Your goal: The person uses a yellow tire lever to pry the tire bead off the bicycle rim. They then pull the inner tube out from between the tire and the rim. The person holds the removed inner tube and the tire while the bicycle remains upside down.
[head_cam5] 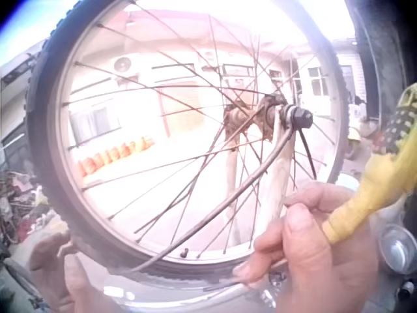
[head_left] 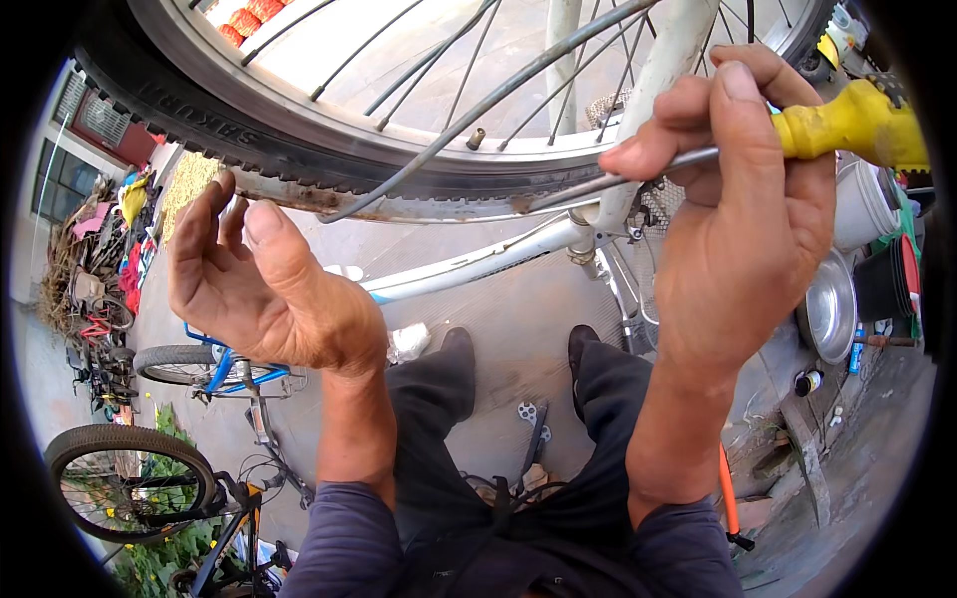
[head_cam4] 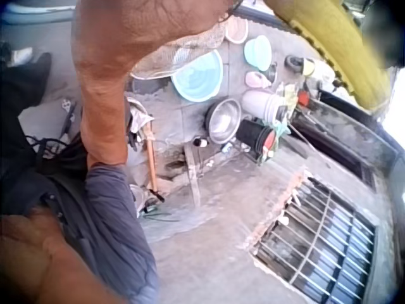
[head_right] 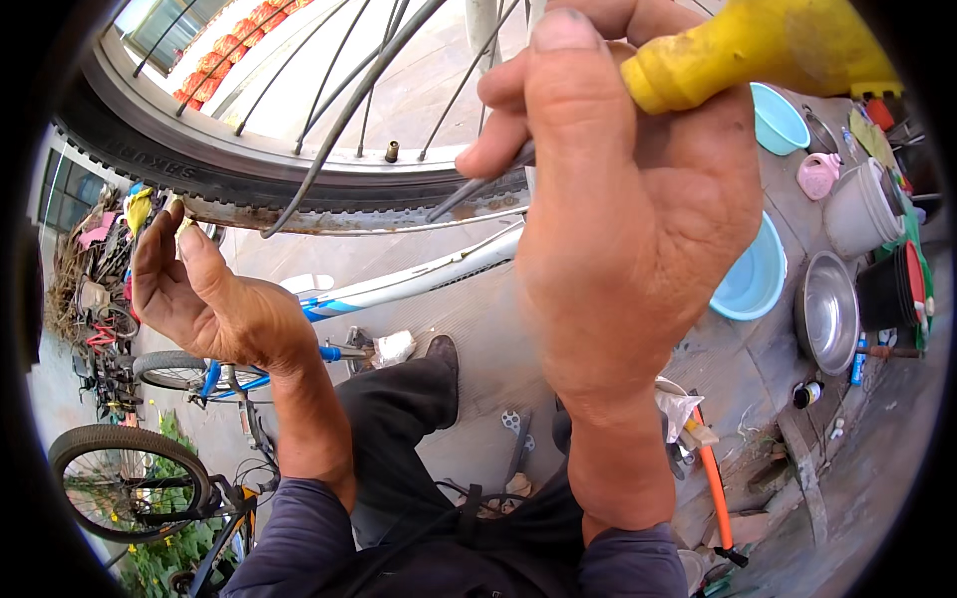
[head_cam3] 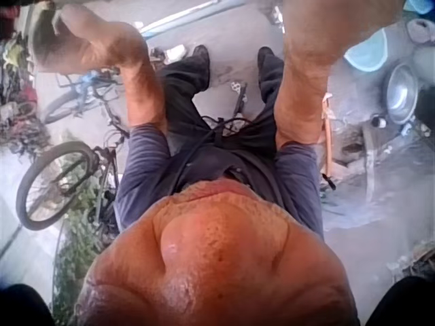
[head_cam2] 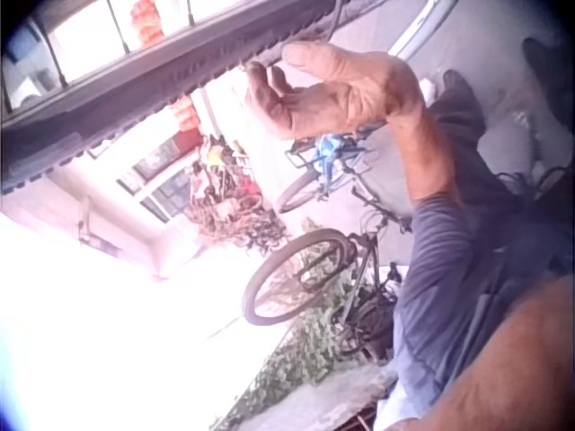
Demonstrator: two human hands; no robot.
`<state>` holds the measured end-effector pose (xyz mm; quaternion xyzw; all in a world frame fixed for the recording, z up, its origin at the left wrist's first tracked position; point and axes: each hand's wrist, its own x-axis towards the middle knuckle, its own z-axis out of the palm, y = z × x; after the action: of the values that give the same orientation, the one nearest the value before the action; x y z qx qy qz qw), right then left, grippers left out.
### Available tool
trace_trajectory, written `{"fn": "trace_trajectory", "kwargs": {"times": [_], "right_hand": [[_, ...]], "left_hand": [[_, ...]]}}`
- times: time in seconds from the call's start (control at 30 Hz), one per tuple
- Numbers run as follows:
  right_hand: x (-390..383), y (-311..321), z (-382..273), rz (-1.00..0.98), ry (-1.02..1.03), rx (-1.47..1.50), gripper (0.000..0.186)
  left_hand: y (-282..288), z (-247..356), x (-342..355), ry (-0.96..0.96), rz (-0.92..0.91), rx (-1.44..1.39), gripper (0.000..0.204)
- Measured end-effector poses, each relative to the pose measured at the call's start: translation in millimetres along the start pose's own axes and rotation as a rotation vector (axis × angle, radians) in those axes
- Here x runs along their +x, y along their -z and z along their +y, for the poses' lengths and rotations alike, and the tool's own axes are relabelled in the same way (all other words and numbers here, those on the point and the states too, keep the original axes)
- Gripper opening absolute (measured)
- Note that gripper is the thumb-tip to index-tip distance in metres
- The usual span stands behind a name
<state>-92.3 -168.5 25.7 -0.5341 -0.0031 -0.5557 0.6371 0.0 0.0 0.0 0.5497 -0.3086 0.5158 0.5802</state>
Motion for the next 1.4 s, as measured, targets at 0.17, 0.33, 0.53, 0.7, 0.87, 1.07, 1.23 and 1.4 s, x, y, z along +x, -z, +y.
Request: {"fn": "trace_trajectory", "kwargs": {"times": [0.17, 0.33, 0.53, 0.7, 0.87, 1.07, 1.23, 1.4], "right_hand": [[-23.6, -20.7, 16.2, -0.054, -0.159, -0.068, 0.017], [-39.9, -32.0, 38.5, 0.011, -0.186, -0.228, 0.018], [-46.1, -31.5, 54.0, -0.031, -0.247, -0.345, 0.017], [-49.6, -32.8, 62.4, -0.087, -0.178, -0.401, 0.016], [-58.0, -38.9, 69.3, -0.093, -0.235, -0.442, 0.014], [-56.6, -47.0, 81.0, -0.001, -0.182, -0.445, 0.017], [-55.3, -46.5, 75.0, 0.059, -0.280, -0.371, 0.017], [-56.9, -43.9, 84.5, -0.045, 0.014, -0.448, 0.013]], "left_hand": [[-2.3, -10.7, 17.4, 0.191, 0.071, 0.037, 0.033], [4.6, -24.7, 19.4, 0.389, -0.055, 0.004, 0.038], [4.0, -25.4, 18.0, 0.416, -0.131, -0.063, 0.044], [3.5, -24.6, 18.9, 0.463, -0.085, -0.056, 0.045], [3.1, -22.7, 22.7, 0.458, -0.101, -0.113, 0.042], [3.5, -8.3, 21.6, 0.332, -0.155, -0.271, 0.033], [13.8, -7.6, 29.3, 0.444, -0.312, -0.225, 0.028], [-3.7, -10.9, 28.2, 0.296, -0.143, -0.006, 0.027]]}}
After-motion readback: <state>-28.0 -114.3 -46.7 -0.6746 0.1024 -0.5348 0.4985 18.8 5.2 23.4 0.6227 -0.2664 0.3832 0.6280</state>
